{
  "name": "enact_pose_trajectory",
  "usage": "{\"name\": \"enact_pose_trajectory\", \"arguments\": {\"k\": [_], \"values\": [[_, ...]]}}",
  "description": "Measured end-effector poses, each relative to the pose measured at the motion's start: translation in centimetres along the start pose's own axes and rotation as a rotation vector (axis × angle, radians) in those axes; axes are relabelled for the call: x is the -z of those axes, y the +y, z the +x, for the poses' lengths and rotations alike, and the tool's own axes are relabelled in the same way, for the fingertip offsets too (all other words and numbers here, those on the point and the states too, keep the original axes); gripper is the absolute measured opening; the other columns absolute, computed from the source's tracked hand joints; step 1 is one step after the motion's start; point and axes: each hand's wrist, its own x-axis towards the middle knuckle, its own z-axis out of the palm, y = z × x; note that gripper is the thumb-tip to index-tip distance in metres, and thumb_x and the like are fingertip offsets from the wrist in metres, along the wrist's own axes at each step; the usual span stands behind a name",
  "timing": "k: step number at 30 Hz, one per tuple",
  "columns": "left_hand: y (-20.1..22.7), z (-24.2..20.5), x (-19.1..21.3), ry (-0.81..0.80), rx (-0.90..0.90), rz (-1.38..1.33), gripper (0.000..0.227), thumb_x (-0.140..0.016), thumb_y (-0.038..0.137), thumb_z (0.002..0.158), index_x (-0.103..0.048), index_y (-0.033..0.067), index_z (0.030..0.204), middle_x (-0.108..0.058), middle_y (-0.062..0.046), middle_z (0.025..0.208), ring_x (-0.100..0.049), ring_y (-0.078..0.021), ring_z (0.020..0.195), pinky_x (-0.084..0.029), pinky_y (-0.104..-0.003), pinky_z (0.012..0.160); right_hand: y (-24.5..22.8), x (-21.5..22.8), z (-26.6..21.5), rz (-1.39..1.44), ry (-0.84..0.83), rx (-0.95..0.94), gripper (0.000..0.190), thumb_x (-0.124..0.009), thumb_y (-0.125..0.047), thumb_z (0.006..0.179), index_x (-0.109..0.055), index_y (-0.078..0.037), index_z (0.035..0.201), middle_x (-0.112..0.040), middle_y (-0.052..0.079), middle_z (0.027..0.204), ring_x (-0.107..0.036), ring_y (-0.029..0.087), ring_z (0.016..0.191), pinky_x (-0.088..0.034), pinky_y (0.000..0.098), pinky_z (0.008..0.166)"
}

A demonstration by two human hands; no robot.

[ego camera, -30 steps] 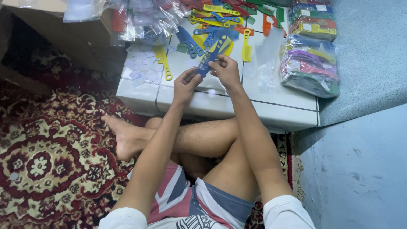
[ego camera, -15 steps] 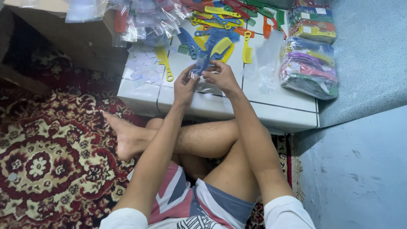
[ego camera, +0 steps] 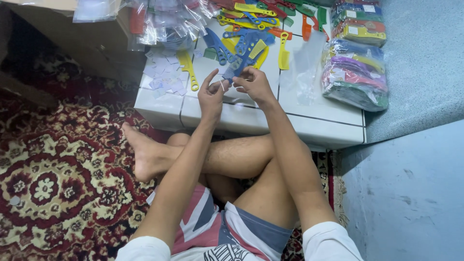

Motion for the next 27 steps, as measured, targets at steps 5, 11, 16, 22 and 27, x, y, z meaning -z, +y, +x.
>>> {"name": "enact_pose_trajectory", "arguments": {"k": [5,11,16,22,27], "values": [[1.1,-0.4,-0.3,0.019,-0.006,0.043,0.042,-0.08,0.013,0.093,-0.066,0.0098,0.133,-0.074,-0.013,0.103,-0.072,-0.0152,0.092,-0.062,-0.029,0.087,-1.7,-0.3,-1.2,-0.002,-0.054,-0.011,0.038,-0.085,-0.019,0.085,-0.067,-0.003,0.115,-0.066,0.009,0.097,-0.075,0.024,0.092,-0.064,0.0409,0.085],[0.6,-0.2,-0.2,0.015,-0.014,0.044,0.032,-0.076,0.013,0.095,-0.071,0.0092,0.126,-0.074,-0.011,0.108,-0.07,-0.0147,0.096,-0.06,-0.03,0.089,-2.0,-0.3,-1.3,-0.004,-0.084,-0.005,0.04,-0.085,-0.017,0.085,-0.065,-0.003,0.116,-0.067,0.009,0.099,-0.074,0.023,0.093,-0.064,0.0401,0.086],[-0.7,0.2,0.4,-0.008,-0.052,-0.016,0.032,-0.074,0.005,0.095,-0.069,0.0051,0.127,-0.07,-0.011,0.112,-0.068,-0.0167,0.101,-0.059,-0.031,0.091,-1.6,-0.1,-1.0,0.01,-0.084,-0.031,0.045,-0.085,-0.016,0.085,-0.064,-0.002,0.121,-0.066,0.009,0.099,-0.074,0.022,0.091,-0.065,0.0382,0.084],[-0.7,0.5,0.5,-0.102,-0.041,-0.019,0.037,-0.074,0.0,0.094,-0.065,0.0051,0.129,-0.067,-0.009,0.115,-0.066,-0.0177,0.109,-0.058,-0.035,0.097,-0.5,0.0,-0.2,0.009,-0.054,-0.047,0.042,-0.082,-0.011,0.087,-0.064,0.0,0.123,-0.067,0.011,0.098,-0.075,0.022,0.088,-0.066,0.0372,0.081],[-0.6,0.4,0.5,-0.063,0.027,-0.045,0.036,-0.079,0.008,0.092,-0.066,0.0072,0.126,-0.07,-0.008,0.115,-0.066,-0.0165,0.11,-0.055,-0.034,0.097,-1.3,-0.1,-0.5,-0.025,-0.1,-0.055,0.042,-0.084,-0.016,0.087,-0.066,0.0,0.122,-0.067,0.011,0.096,-0.075,0.022,0.087,-0.067,0.0388,0.082]]}}
